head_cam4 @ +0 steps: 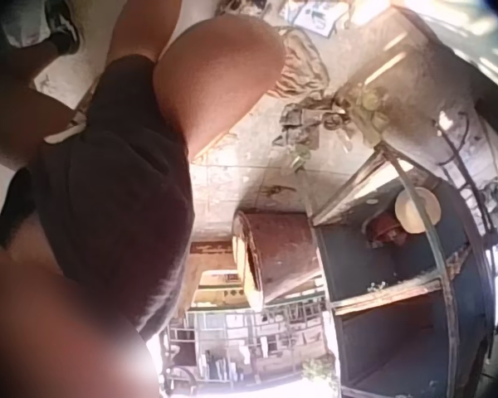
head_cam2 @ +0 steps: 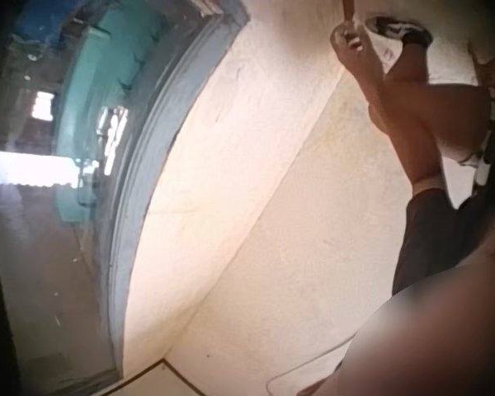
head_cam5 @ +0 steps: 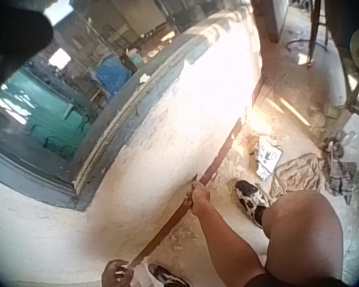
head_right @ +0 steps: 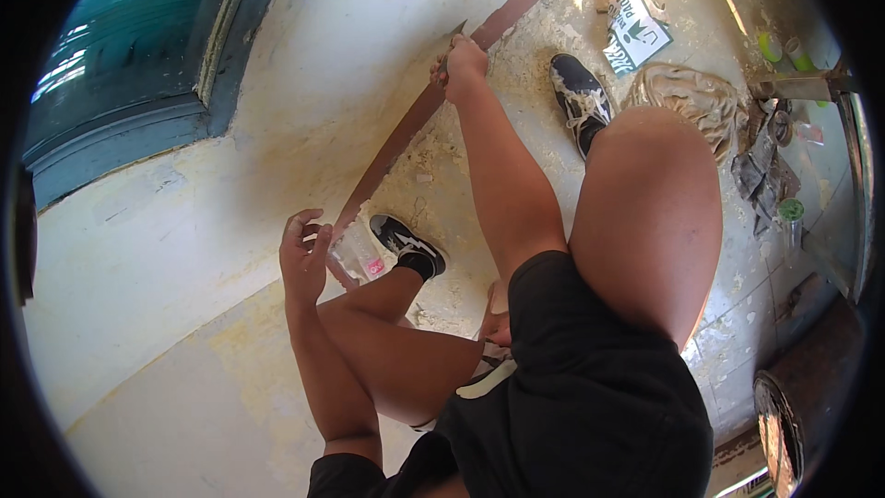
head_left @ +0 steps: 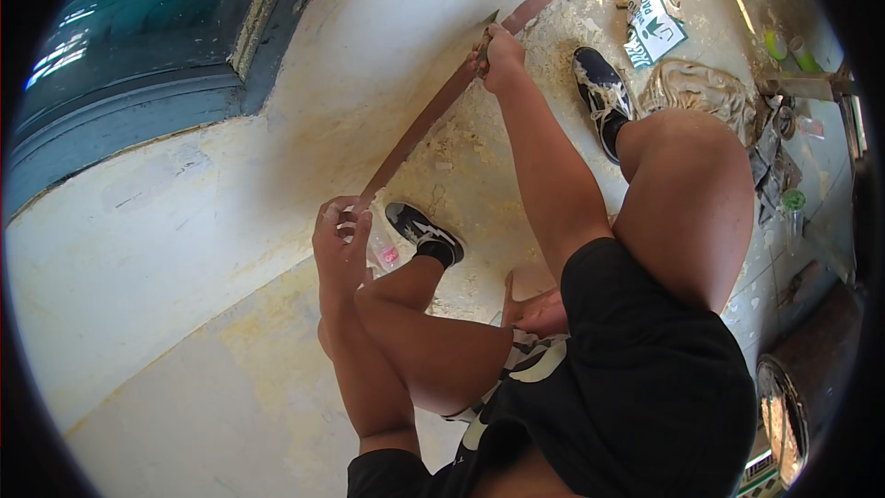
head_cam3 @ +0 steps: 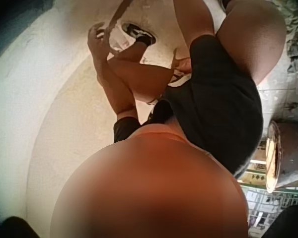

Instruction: The person scrapes paint or plaster from a wall and corner using a hand scraper.

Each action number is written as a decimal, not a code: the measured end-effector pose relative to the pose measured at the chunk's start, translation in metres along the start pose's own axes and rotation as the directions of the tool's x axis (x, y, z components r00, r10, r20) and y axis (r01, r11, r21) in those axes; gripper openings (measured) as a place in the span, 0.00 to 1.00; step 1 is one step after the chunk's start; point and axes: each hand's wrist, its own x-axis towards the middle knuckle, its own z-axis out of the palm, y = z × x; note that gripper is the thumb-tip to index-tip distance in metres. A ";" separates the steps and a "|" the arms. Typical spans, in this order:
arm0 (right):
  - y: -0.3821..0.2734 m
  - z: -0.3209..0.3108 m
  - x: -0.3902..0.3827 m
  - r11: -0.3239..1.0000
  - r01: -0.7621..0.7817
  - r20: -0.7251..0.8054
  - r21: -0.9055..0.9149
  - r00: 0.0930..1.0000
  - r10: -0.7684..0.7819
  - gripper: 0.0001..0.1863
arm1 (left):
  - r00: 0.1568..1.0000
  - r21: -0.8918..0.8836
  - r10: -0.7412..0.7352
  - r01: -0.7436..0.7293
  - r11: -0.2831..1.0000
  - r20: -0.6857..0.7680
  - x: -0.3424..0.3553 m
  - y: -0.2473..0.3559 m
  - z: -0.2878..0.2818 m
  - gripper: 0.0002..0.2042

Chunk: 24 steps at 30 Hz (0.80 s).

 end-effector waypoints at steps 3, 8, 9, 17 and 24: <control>0.015 0.007 -0.012 1.000 -0.020 0.017 -0.007 1.000 0.020 0.07 | 0.999 0.010 0.042 -0.042 0.999 -0.025 -0.004 -0.010 -0.001 0.11; 0.004 -0.002 0.009 1.000 -0.011 -0.033 0.002 0.999 0.012 0.07 | 0.999 -0.004 -0.042 0.042 0.999 0.024 0.004 0.003 -0.003 0.10; 0.006 -0.007 0.008 1.000 -0.030 -0.025 0.004 0.999 0.030 0.07 | 0.999 -0.001 -0.045 0.045 0.999 0.029 0.001 0.000 -0.002 0.10; 0.007 -0.009 0.017 0.999 -0.041 0.004 0.013 0.999 0.041 0.08 | 1.000 0.001 0.017 -0.017 1.000 0.025 0.002 -0.008 0.003 0.11; 0.006 -0.015 0.023 0.995 -0.093 -0.006 0.027 0.996 0.093 0.09 | 1.000 -0.052 -0.023 0.023 0.998 -0.004 -0.004 -0.010 0.003 0.08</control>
